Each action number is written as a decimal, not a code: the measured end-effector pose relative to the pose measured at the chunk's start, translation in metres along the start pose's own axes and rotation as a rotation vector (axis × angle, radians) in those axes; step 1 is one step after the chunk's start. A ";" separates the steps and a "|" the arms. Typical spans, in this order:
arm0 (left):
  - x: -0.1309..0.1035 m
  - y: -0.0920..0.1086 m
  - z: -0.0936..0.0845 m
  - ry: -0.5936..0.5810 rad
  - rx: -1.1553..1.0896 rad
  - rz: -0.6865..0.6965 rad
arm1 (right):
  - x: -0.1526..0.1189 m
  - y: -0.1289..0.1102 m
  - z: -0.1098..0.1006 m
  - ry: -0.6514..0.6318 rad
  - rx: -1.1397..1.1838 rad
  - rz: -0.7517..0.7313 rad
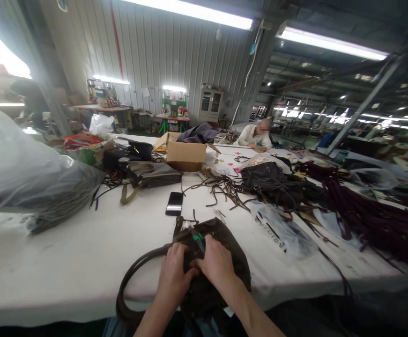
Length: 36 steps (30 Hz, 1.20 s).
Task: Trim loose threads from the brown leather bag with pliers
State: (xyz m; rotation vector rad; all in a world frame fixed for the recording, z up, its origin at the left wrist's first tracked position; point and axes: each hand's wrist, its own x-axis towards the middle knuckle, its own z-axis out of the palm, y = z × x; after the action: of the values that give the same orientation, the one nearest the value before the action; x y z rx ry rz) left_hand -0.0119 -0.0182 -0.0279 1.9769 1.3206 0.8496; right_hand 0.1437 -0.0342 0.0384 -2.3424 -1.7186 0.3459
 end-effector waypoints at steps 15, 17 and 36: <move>-0.020 -0.001 0.000 0.273 -0.068 0.055 | 0.010 0.018 0.003 -0.022 0.399 -0.032; -0.028 0.006 -0.005 0.308 -0.031 0.015 | 0.008 0.020 0.004 0.008 0.483 -0.048; -0.024 0.011 -0.022 0.047 -0.205 -0.350 | -0.007 0.002 -0.016 0.174 0.297 -0.172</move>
State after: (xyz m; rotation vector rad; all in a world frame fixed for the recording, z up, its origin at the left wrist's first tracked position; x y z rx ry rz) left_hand -0.0303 -0.0408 -0.0104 1.5198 1.4865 0.8258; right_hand 0.1487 -0.0424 0.0535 -1.9420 -1.6438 0.3305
